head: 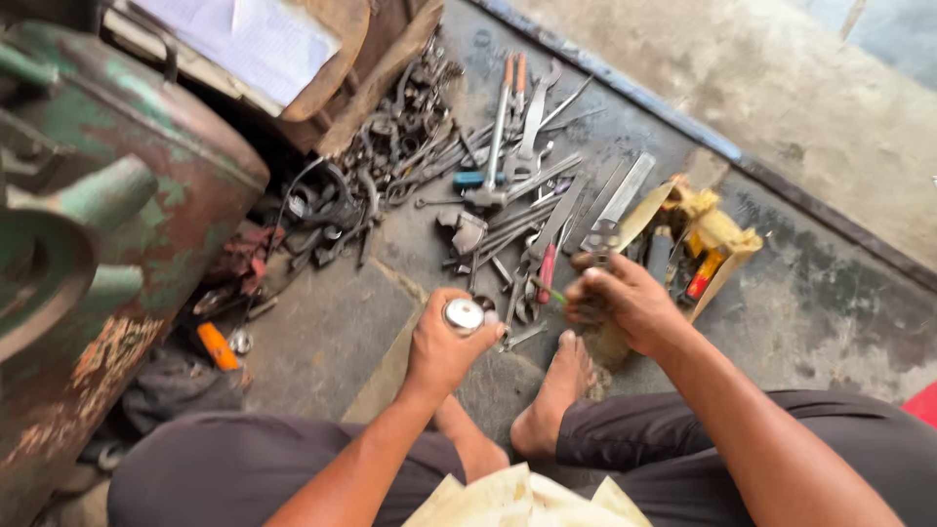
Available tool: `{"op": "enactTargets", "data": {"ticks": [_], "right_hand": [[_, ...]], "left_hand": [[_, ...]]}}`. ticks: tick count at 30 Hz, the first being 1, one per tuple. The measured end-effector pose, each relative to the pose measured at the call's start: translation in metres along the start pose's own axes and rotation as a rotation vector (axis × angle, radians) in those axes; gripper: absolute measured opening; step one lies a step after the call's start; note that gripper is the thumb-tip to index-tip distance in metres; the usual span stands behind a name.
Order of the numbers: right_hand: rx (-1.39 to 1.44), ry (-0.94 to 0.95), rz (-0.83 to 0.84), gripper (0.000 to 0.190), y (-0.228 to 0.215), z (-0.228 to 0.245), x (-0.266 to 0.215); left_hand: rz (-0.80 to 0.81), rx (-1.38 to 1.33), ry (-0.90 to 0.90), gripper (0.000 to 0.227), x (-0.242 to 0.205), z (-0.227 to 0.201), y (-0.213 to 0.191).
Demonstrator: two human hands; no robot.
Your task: The person sits on the floor and uses a green-handled screwdriver to pry open a small metal housing. They then use pliers to remove a small internal component from the housing. The person continues to manipulate the housing and its parts with their hands.
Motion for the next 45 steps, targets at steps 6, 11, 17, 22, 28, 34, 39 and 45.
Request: {"op": "enactTargets", "data": {"ticks": [6, 11, 17, 22, 28, 34, 39, 45], "right_hand": [[0.372, 0.058, 0.248, 0.044, 0.025, -0.005, -0.016], [-0.33, -0.038, 0.053, 0.048, 0.05, 0.013, -0.035], [-0.776, 0.016, -0.192, 0.021, 0.025, 0.006, -0.034], [-0.638, 0.109, -0.139, 0.035, 0.029, -0.022, -0.033], [0.088, 0.168, 0.109, 0.037, 0.064, -0.03, -0.045], [-0.004, 0.07, 0.11, 0.04, 0.074, -0.004, -0.057], [-0.209, -0.133, -0.061, 0.025, 0.099, -0.008, -0.055], [-0.38, -0.322, -0.276, 0.016, 0.119, -0.01, -0.061]], "left_hand": [[0.022, -0.074, 0.093, 0.062, -0.009, -0.008, -0.001], [0.045, 0.008, 0.013, 0.062, -0.016, -0.008, -0.006], [0.069, 0.061, 0.105, 0.064, -0.017, -0.007, -0.01], [0.173, -0.018, 0.015, 0.059, -0.017, -0.003, 0.0], [0.191, -0.01, 0.127, 0.064, -0.021, -0.004, 0.002], [0.292, -0.002, 0.041, 0.067, -0.022, -0.013, 0.002], [0.203, -0.029, 0.077, 0.064, -0.026, -0.017, 0.007], [0.133, -0.016, 0.159, 0.063, -0.028, -0.022, 0.006]]}}
Point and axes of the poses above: each hand's wrist, its own x-axis towards the middle knuckle, its own y-axis out of the palm, z = x × y, the point moved 4 cm from there along x, towards the middle knuckle, and after that the axes turned 13 degrees about -x, right-handed, at the moved point
